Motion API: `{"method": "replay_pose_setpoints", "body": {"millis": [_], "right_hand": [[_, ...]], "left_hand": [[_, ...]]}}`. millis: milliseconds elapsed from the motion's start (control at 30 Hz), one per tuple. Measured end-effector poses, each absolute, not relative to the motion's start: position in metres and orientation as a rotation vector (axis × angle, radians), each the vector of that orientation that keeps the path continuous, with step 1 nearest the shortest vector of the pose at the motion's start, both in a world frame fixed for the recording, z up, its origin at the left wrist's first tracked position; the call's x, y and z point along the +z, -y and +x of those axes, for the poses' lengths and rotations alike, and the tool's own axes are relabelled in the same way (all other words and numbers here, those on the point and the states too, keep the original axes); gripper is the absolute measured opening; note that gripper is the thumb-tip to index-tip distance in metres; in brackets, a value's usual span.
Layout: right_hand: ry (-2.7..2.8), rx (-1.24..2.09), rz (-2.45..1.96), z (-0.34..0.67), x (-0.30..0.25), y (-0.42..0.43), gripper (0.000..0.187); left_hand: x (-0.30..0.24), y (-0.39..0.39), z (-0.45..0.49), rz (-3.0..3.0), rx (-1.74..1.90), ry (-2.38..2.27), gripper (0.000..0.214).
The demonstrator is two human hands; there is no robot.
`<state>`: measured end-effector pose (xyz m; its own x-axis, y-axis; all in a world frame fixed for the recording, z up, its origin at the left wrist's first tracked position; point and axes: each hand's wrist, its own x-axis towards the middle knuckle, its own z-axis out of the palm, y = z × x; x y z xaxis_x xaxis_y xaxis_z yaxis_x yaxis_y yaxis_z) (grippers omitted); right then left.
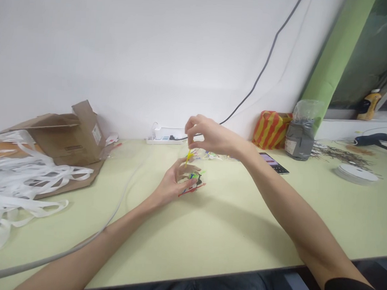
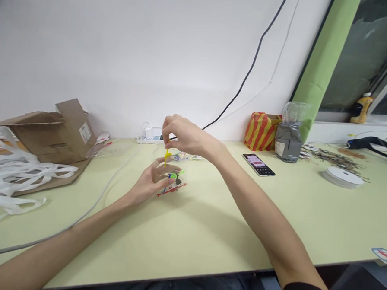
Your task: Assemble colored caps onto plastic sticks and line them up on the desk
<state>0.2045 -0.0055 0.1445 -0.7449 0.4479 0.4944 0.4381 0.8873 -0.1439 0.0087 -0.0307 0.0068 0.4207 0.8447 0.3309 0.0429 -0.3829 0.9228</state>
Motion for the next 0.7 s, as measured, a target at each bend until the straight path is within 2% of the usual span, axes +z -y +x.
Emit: {"method": "replay_pose_setpoints", "body": {"millis": [233, 500, 633, 700], "right_hand": [[2.599, 0.074, -0.558, 0.192, 0.135, 0.007, 0.019], [2.355, 0.199, -0.679, 0.215, 0.146, 0.007, 0.036], [2.202, 0.36, -0.804, 0.227, 0.116, 0.004, 0.052], [2.102, 0.554, -0.886, 0.231, 0.089, 0.004, 0.059]], "left_hand": [[0.01, 0.032, 0.01, 1.745, 1.074, -0.776, 0.06], [0.012, 0.033, 0.01, 1.715, 1.106, -0.805, 0.047], [0.006, 0.028, 0.008, 1.634, 1.159, -0.799, 0.043], [0.001, 0.025, 0.008, 1.583, 1.187, -0.805, 0.045]]}}
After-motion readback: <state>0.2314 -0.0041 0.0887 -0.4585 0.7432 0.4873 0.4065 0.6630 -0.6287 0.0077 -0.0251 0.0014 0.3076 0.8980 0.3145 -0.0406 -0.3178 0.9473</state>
